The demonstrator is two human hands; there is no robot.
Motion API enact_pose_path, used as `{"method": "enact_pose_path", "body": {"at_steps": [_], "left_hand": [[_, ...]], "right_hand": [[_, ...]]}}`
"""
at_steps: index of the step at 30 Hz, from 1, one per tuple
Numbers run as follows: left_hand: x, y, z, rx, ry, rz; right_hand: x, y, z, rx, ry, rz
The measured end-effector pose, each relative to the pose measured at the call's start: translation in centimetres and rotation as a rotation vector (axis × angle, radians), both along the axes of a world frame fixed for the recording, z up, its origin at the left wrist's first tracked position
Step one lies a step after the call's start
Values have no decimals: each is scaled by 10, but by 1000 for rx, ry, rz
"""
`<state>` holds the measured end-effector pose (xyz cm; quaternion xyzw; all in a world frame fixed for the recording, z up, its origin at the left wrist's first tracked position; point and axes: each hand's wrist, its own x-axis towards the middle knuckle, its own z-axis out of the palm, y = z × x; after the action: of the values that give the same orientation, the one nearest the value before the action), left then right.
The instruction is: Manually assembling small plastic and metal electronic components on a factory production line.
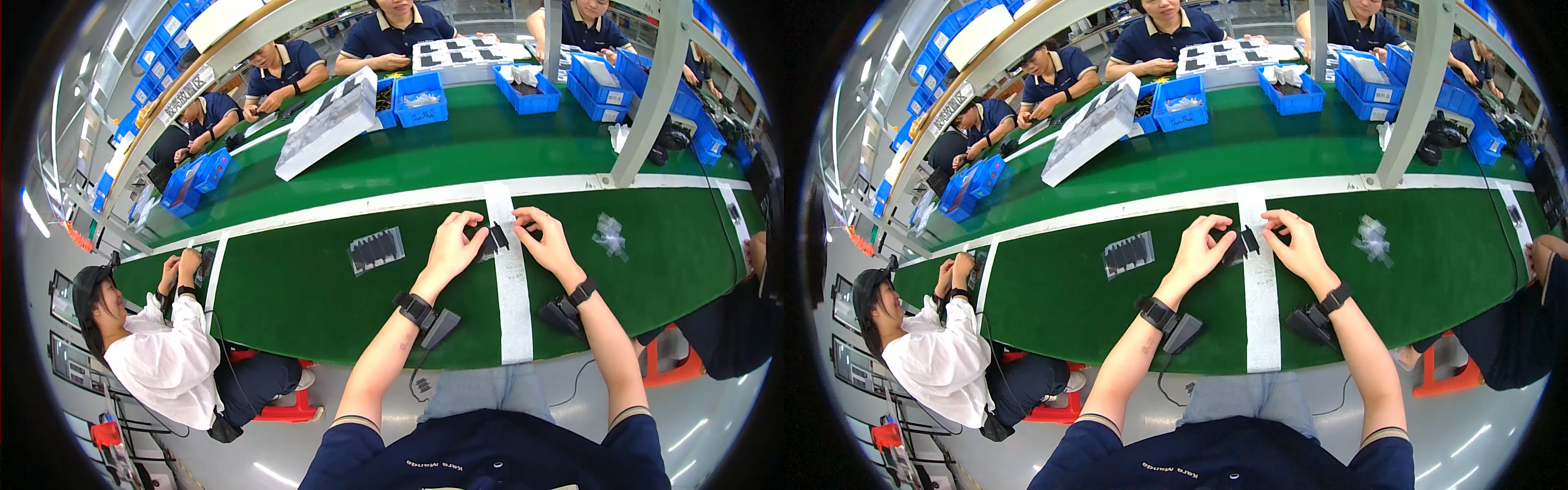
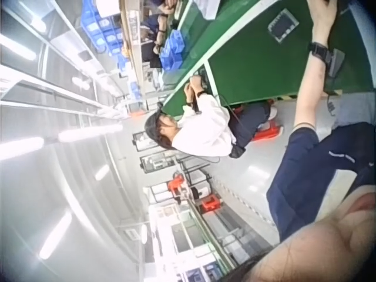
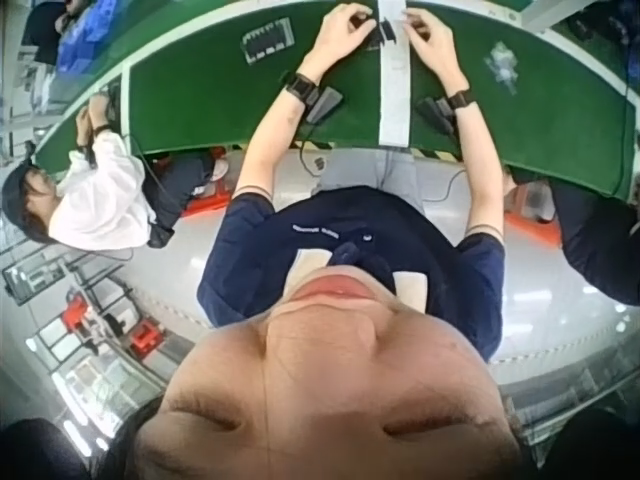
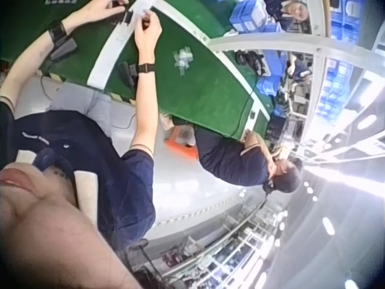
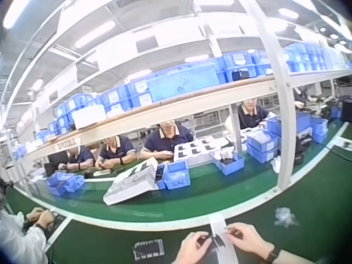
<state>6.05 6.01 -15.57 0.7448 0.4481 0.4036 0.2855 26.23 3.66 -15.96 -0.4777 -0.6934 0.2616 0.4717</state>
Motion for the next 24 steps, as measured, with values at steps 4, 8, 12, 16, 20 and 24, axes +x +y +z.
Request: {"method": "enact_pose_path", "body": {"at_steps": [4,8,12,16,20,24], "left_hand": [[-4,-2,10,8,31,8],[-21,-17,57,185,136,3],[-31,-81,164,536,448,-224],[-29,-166,242,770,700,-275],[-36,-215,252,880,737,-192],[-42,-250,248,863,844,-130]], "right_hand": [[0,-6,8,88,-101,13],[3,-32,36,220,-357,58],[18,-75,67,297,-655,133],[42,-117,90,226,-714,86],[29,-142,128,222,-618,162],[17,-158,203,512,-333,210]]}}
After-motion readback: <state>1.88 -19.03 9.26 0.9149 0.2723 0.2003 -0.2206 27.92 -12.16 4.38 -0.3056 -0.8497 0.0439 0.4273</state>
